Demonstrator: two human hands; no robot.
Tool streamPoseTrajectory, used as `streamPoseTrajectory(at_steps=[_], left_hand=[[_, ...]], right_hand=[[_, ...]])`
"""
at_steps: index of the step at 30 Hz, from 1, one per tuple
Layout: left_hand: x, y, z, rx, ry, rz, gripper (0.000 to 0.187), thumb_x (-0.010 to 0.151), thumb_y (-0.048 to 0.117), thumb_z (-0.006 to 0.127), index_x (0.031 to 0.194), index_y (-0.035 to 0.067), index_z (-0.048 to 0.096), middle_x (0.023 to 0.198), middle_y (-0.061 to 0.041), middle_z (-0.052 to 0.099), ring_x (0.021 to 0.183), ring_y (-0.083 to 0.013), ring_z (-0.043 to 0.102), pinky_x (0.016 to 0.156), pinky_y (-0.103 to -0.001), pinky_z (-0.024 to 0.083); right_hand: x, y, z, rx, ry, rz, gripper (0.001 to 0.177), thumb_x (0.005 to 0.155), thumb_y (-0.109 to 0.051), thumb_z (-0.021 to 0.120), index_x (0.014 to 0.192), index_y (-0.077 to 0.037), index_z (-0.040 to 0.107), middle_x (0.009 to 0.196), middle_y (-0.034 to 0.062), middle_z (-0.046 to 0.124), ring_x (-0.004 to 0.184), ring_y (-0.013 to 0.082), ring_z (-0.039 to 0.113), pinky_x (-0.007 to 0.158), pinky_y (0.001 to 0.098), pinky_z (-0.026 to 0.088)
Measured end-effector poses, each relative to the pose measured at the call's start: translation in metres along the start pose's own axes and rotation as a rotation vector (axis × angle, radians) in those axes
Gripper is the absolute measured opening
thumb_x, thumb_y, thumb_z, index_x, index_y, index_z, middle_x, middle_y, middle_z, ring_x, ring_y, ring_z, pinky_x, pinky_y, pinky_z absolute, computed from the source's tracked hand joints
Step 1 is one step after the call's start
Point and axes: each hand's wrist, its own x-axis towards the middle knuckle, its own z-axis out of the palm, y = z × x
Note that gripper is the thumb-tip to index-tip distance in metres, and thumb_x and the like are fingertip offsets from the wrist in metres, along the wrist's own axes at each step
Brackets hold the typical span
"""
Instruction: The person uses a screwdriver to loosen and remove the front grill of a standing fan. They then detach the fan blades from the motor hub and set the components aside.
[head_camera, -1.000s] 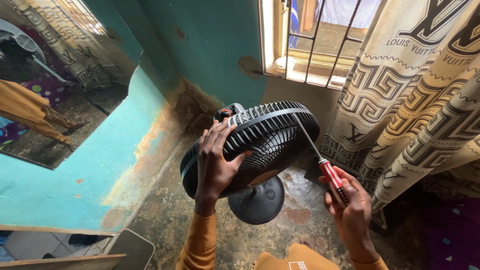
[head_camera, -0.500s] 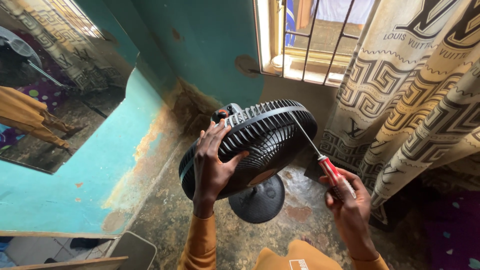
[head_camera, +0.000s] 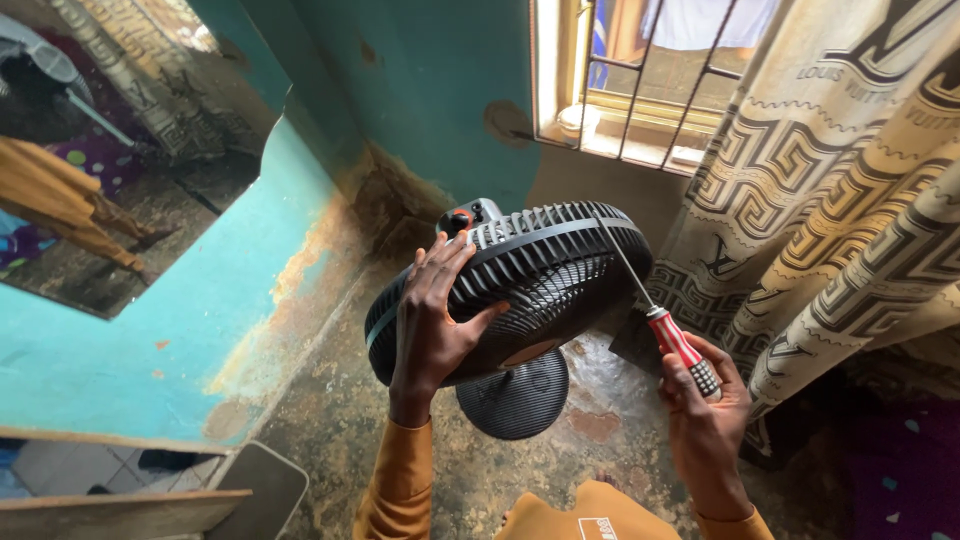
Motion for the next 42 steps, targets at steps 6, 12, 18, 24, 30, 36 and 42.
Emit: streamPoseTrajectory(at_steps=[6, 12, 18, 24, 30, 36, 42], left_hand=[[-0.027, -0.019, -0.016, 0.128, 0.086, -0.159, 0.096, 0.064, 0.046, 0.095, 0.144, 0.009, 0.055, 0.152, -0.014, 0.054, 0.148, -0.0376, 0.042, 0.123, -0.059, 0.024], [-0.055, -0.032, -0.006, 0.059, 0.213, -0.2, 0.092, 0.075, 0.053, 0.088, 0.15, 0.014, 0.054, 0.157, -0.014, 0.05, 0.148, -0.0366, 0.047, 0.121, -0.053, 0.039], [-0.061, -0.035, 0.0, 0.027, 0.245, -0.197, 0.088, 0.075, 0.051, 0.089, 0.147, 0.014, 0.055, 0.157, -0.012, 0.052, 0.149, -0.0339, 0.047, 0.123, -0.053, 0.038], [-0.069, -0.046, 0.001, -0.18, 0.279, -0.219, 0.079, 0.078, 0.052, 0.087, 0.137, 0.01, 0.055, 0.163, -0.014, 0.048, 0.155, -0.0352, 0.042, 0.128, -0.054, 0.036], [-0.079, -0.057, 0.001, -0.215, 0.301, -0.232, 0.077, 0.077, 0.05, 0.088, 0.136, 0.011, 0.058, 0.162, -0.017, 0.047, 0.156, -0.0402, 0.039, 0.127, -0.055, 0.036], [-0.083, -0.064, 0.001, -0.236, 0.279, -0.226, 0.076, 0.079, 0.05, 0.088, 0.137, 0.011, 0.059, 0.161, -0.015, 0.05, 0.156, -0.0384, 0.042, 0.127, -0.054, 0.038], [-0.081, -0.066, -0.002, -0.269, 0.258, -0.241, 0.073, 0.076, 0.049, 0.089, 0.132, 0.011, 0.061, 0.159, -0.014, 0.051, 0.155, -0.0375, 0.043, 0.125, -0.052, 0.04]], right_hand=[[-0.004, -0.011, -0.011, 0.046, 0.033, 0.042, 0.049, 0.098, -0.024, 0.072, 0.136, 0.004, 0.061, 0.122, 0.0114, 0.068, 0.098, 0.0131, 0.067, 0.082, 0.0308, 0.058], [-0.029, -0.025, -0.008, -0.025, -0.205, -0.169, 0.047, 0.103, -0.015, 0.076, 0.137, 0.013, 0.058, 0.118, 0.0206, 0.064, 0.094, 0.0177, 0.062, 0.085, 0.0293, 0.053], [-0.041, -0.04, 0.033, -0.585, -0.424, -0.404, 0.044, 0.097, -0.019, 0.069, 0.131, 0.008, 0.065, 0.119, 0.0212, 0.068, 0.114, 0.0228, 0.066, 0.102, 0.0295, 0.053], [-0.056, -0.04, 0.058, -0.764, -0.465, -0.219, 0.049, 0.088, -0.019, 0.071, 0.13, 0.005, 0.066, 0.122, 0.0186, 0.067, 0.111, 0.0249, 0.069, 0.095, 0.0348, 0.057], [-0.067, -0.035, 0.071, -0.821, -0.459, -0.217, 0.049, 0.088, -0.021, 0.071, 0.131, 0.004, 0.066, 0.12, 0.0185, 0.066, 0.11, 0.0251, 0.069, 0.094, 0.0351, 0.057], [-0.085, -0.022, 0.088, -0.813, -0.358, -0.23, 0.049, 0.092, -0.026, 0.071, 0.132, 0.002, 0.066, 0.122, 0.0168, 0.066, 0.112, 0.0236, 0.068, 0.093, 0.0335, 0.058], [-0.112, -0.002, 0.099, -0.716, -0.273, -0.331, 0.047, 0.098, -0.023, 0.07, 0.135, 0.006, 0.065, 0.126, 0.0171, 0.065, 0.116, 0.0222, 0.065, 0.099, 0.032, 0.055]])
